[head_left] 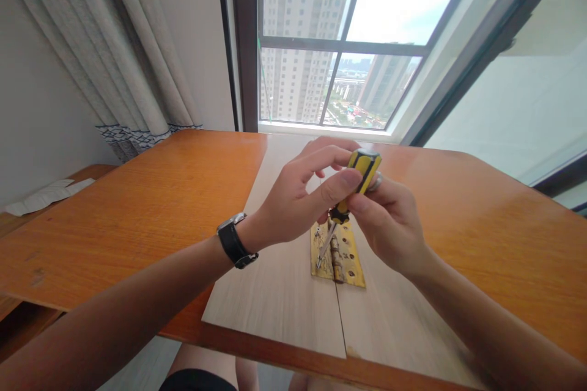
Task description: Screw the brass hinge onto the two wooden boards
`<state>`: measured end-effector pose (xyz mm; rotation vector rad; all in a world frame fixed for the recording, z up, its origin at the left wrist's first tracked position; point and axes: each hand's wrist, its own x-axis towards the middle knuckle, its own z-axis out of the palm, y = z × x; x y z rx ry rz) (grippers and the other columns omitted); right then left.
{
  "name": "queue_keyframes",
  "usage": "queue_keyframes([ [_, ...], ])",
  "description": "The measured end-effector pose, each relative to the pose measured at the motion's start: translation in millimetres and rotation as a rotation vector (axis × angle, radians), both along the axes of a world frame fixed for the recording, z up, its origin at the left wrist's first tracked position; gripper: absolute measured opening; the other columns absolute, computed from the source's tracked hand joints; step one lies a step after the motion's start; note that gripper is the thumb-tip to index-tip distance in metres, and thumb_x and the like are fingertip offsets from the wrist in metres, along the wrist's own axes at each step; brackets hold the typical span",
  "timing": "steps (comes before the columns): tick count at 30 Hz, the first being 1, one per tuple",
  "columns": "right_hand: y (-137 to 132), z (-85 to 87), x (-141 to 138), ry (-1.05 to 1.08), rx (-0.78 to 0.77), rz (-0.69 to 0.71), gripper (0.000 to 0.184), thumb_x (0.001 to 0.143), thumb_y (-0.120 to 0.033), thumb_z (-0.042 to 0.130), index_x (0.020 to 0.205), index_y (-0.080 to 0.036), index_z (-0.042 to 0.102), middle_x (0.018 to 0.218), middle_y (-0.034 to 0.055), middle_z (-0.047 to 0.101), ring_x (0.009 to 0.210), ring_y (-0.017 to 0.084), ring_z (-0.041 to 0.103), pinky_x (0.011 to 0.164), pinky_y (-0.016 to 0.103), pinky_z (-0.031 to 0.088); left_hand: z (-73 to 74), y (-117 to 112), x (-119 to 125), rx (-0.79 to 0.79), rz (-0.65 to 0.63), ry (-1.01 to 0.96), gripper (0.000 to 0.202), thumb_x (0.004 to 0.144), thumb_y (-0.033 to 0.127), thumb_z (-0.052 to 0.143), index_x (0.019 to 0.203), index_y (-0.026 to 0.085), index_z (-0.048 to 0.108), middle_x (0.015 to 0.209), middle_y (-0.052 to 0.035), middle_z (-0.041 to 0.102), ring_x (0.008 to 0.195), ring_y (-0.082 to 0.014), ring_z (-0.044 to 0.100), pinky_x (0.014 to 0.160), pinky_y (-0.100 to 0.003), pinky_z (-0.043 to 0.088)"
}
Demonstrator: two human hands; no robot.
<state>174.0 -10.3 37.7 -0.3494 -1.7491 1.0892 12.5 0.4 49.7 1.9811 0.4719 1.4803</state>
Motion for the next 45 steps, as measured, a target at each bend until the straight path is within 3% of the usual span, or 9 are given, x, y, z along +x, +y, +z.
queue_keyframes([
  [7, 1.9, -4.1, 3.1, -0.033, 0.047, -0.055, 0.025, 0.097, -0.045, 0.061, 0.097, -0.025, 0.076, 0.08, 0.0035, 0.07, 0.07, 0.018, 0.064, 0.06, 0.032, 0.053, 2.6, 0.8, 3.9, 0.051, -0.024, -0.066, 0.041, 0.09, 0.061, 0.067, 0.092, 0.021, 0.059, 0.116, -0.0051, 0.067, 0.108, -0.0213, 0.062, 0.093, -0.037, 0.053],
  [14, 2.8, -2.7, 5.8, -0.084, 0.049, -0.116, 0.028, 0.097, -0.047, 0.06, 0.093, -0.025, 0.076, 0.077, 0.0023, 0.067, 0.066, 0.017, 0.06, 0.056, 0.03, 0.051, 3.2, 2.0, 3.1, 0.004, -0.076, -0.043, 0.047, 0.092, 0.065, 0.061, 0.1, 0.018, 0.059, 0.103, -0.0053, 0.063, 0.099, -0.02, 0.059, 0.09, -0.037, 0.05],
  [20, 2.5, 1.7, 6.5, -0.053, 0.154, -0.166, 0.021, 0.098, -0.034, 0.061, 0.115, -0.029, 0.073, 0.096, 0.0033, 0.075, 0.081, 0.019, 0.07, 0.073, 0.033, 0.059, -21.1, 2.0, -4.8, -0.094, -0.111, -0.083, 0.038, 0.098, 0.053, 0.058, 0.124, 0.027, 0.053, 0.124, -0.0078, 0.06, 0.099, -0.0205, 0.06, 0.076, -0.032, 0.053],
  [24, -2.0, 6.2, 6.5, -0.106, 0.191, -0.19, 0.044, 0.098, -0.026, 0.061, 0.141, -0.032, 0.057, 0.106, 0.0053, 0.075, 0.083, 0.02, 0.072, 0.075, 0.037, 0.062, -41.9, -2.0, -18.4, -0.196, -0.11, -0.097, 0.025, 0.098, 0.041, 0.059, 0.112, 0.023, 0.048, 0.102, -0.0032, 0.056, 0.086, -0.0143, 0.055, 0.076, -0.029, 0.049],
  [28, -4.2, 9.2, 9.3, -0.091, 0.323, -0.202, 0.068, 0.094, -0.016, 0.062, 0.152, -0.044, 0.041, 0.157, 0.0053, 0.048, 0.086, 0.019, 0.072, 0.077, 0.04, 0.062, -47.2, -9.4, -34.7, -0.15, -0.171, 0.253, 0.009, 0.099, 0.02, 0.051, 0.093, 0.018, 0.058, 0.088, -0.002, 0.058, 0.08, -0.0127, 0.055, 0.076, -0.027, 0.046],
  [31, -3.5, 14.2, 13.4, -0.173, 0.388, -0.156, 0.071, 0.092, -0.012, 0.06, 0.152, -0.043, 0.041, 0.153, 0.0059, 0.052, 0.089, 0.02, 0.072, 0.079, 0.042, 0.063, -47.5, -12.8, -40.3, 0.012, -0.249, 0.493, 0.015, 0.097, 0.014, 0.053, 0.086, 0.015, 0.062, 0.09, -0.0046, 0.062, 0.083, -0.0131, 0.059, 0.078, -0.025, 0.047],
  [37, -4.9, 41.1, 24.9, -0.313, 0.413, -0.213, 0.05, 0.091, -0.013, 0.062, 0.137, -0.033, 0.06, 0.105, 0.0048, 0.074, 0.089, 0.023, 0.074, 0.08, 0.039, 0.063, -56.7, -7.9, -36.3, 0.118, -0.199, 0.649, 0.011, 0.091, 0.018, 0.069, 0.095, 0.014, 0.06, 0.085, -0.0014, 0.061, 0.074, -0.0127, 0.056, 0.068, -0.023, 0.045],
  [42, -5.1, 81.0, 43.8, -0.69, 0.72, -0.417, 0.032, 0.091, -0.02, 0.069, 0.119, -0.033, 0.071, 0.112, -0.0025, 0.078, 0.104, 0.019, 0.074, 0.089, 0.026, 0.059, -62.0, -3.0, -31.8, 0.304, -0.227, 0.697, 0.019, 0.099, 0.026, 0.063, 0.083, 0.016, 0.06, 0.087, -0.005, 0.065, 0.082, -0.0164, 0.06, 0.078, -0.026, 0.047],
  [45, -1.4, 100.2, 52.1, -0.911, 0.86, -0.464, 0.023, 0.095, -0.04, 0.065, 0.117, -0.036, 0.07, 0.108, -0.0063, 0.08, 0.093, 0.016, 0.077, 0.072, 0.023, 0.059, -63.2, -2.5, -29.3, 0.34, -0.193, 0.702, 0.021, 0.099, 0.026, 0.063, 0.08, 0.016, 0.06, 0.086, -0.0052, 0.066, 0.082, -0.0165, 0.06, 0.078, -0.027, 0.048],
])
